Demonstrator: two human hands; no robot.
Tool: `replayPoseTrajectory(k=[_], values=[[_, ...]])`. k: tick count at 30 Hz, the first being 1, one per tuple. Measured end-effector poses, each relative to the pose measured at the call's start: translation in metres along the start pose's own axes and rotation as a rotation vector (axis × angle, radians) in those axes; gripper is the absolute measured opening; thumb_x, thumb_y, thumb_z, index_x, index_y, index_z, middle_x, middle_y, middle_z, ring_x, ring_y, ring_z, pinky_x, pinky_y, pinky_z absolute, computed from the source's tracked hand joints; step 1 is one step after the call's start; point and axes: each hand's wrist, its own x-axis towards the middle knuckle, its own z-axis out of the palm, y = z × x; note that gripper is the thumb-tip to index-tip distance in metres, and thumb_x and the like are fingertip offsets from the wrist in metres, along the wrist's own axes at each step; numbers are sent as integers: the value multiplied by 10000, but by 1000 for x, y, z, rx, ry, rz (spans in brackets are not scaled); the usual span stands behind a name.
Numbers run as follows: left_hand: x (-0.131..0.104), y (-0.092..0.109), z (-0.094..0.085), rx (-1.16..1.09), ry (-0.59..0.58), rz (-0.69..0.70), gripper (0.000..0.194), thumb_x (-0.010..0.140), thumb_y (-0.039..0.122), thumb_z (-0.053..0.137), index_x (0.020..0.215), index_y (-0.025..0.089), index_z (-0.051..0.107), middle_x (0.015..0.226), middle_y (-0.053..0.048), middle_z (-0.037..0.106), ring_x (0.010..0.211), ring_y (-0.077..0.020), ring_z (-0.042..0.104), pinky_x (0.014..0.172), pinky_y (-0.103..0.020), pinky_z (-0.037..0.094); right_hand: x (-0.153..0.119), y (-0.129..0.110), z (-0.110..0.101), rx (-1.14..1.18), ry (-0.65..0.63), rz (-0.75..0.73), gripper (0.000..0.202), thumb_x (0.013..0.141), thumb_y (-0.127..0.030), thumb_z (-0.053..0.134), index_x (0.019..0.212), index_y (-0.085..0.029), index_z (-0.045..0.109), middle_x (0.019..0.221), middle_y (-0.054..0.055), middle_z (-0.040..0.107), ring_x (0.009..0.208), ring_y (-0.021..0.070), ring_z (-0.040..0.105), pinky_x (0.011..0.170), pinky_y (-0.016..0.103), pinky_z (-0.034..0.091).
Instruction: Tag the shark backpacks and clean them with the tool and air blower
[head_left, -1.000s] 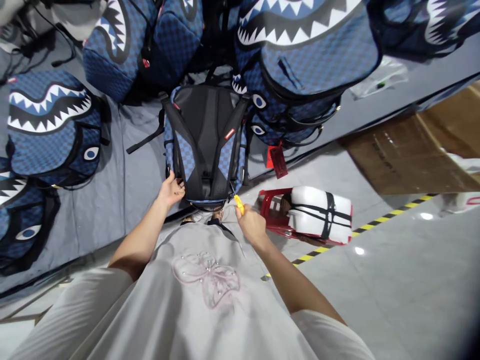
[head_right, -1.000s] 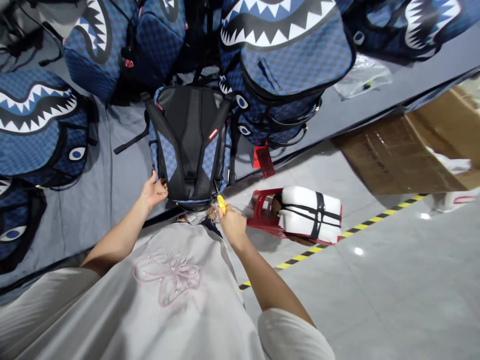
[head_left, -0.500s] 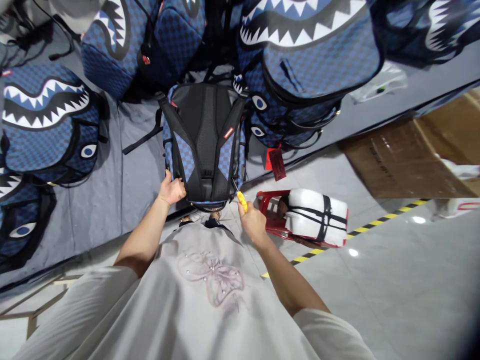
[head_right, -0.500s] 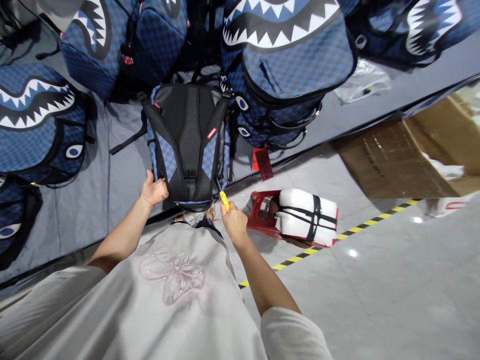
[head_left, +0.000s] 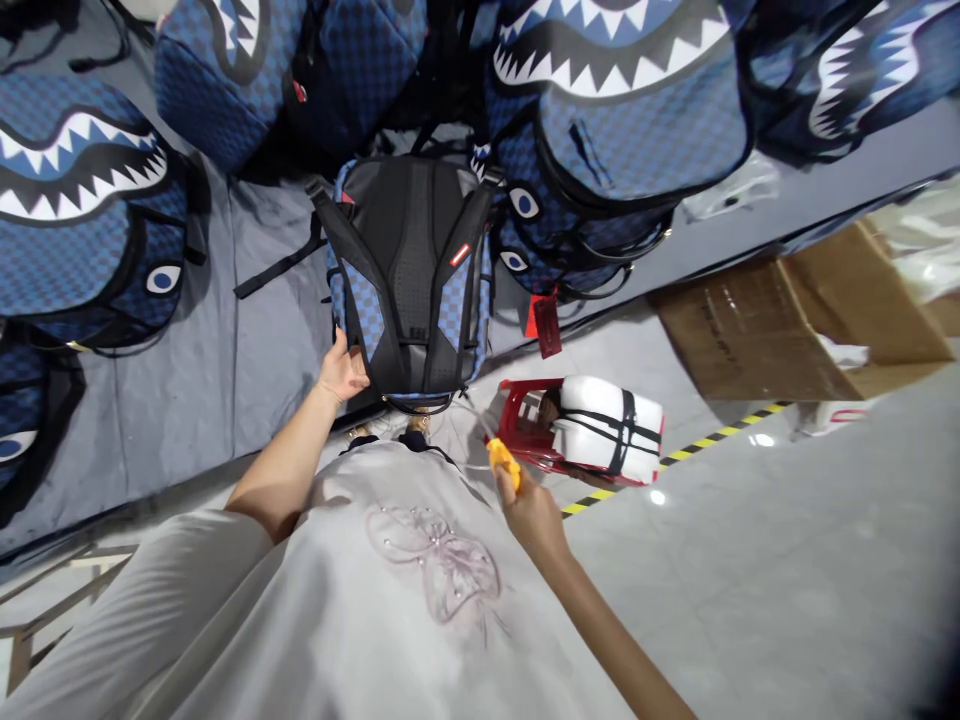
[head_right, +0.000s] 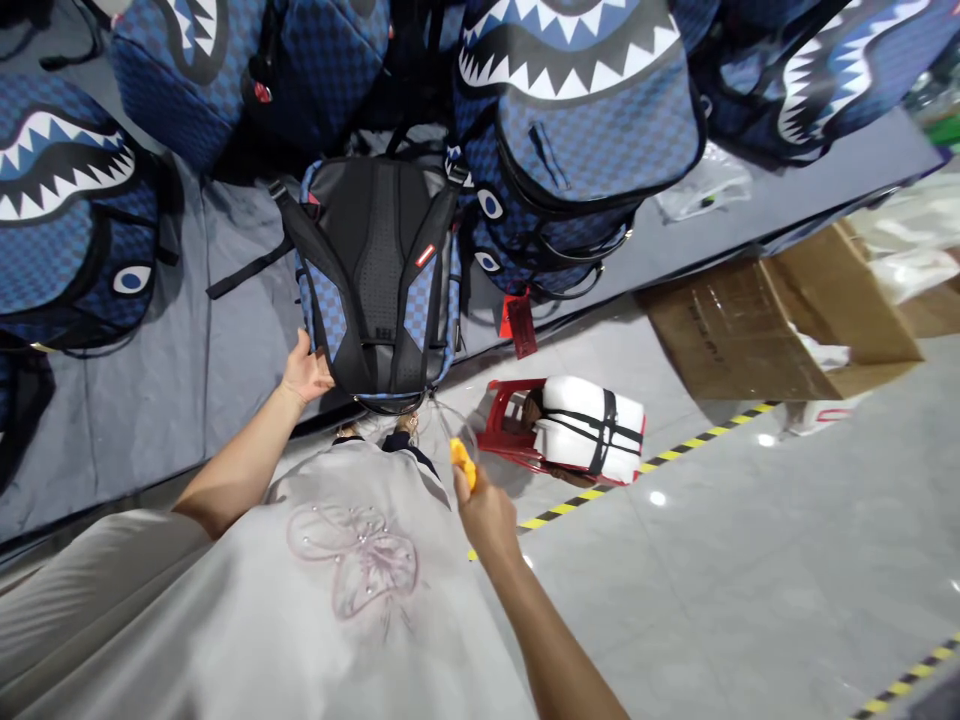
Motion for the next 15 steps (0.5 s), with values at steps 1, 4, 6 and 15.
replayPoseTrajectory(k=[1,4,6,15], values=[[0,0,1,68,16,11,705,941,731,224,963,152,627,795,-91,705,457,-87,562,313,-134,247,-7,-4,4,-20,-30,-7,424,1029,-459,370,1234,-166,599,902,110,736,896,269,705,659,286,408],[-9,-7,11,503,202,130,652,918,713,365,1072,136,627,914,-127,714,571,-135,627,409,-193,428,-11,-25,10,-36,-62,-37,402,1026,-467,386,1213,-184,602,934,105,741,916,258,708,669,277,412],[-22,-22,20,831,418,308,634,890,652,500,1260,141,564,1158,-173,679,892,-234,696,666,-327,582,-7,-34,10,-17,-45,-65,402,1030,-475,374,1198,-187,597,956,109,741,944,255,705,684,274,414],[1,-86,53,2498,70,630,948,775,254,743,1572,164,236,1626,-217,192,1520,-376,133,1219,-591,85,8,-42,15,43,-157,-85,481,1019,-525,323,1201,-184,608,1065,136,730,1035,280,686,792,316,462]])
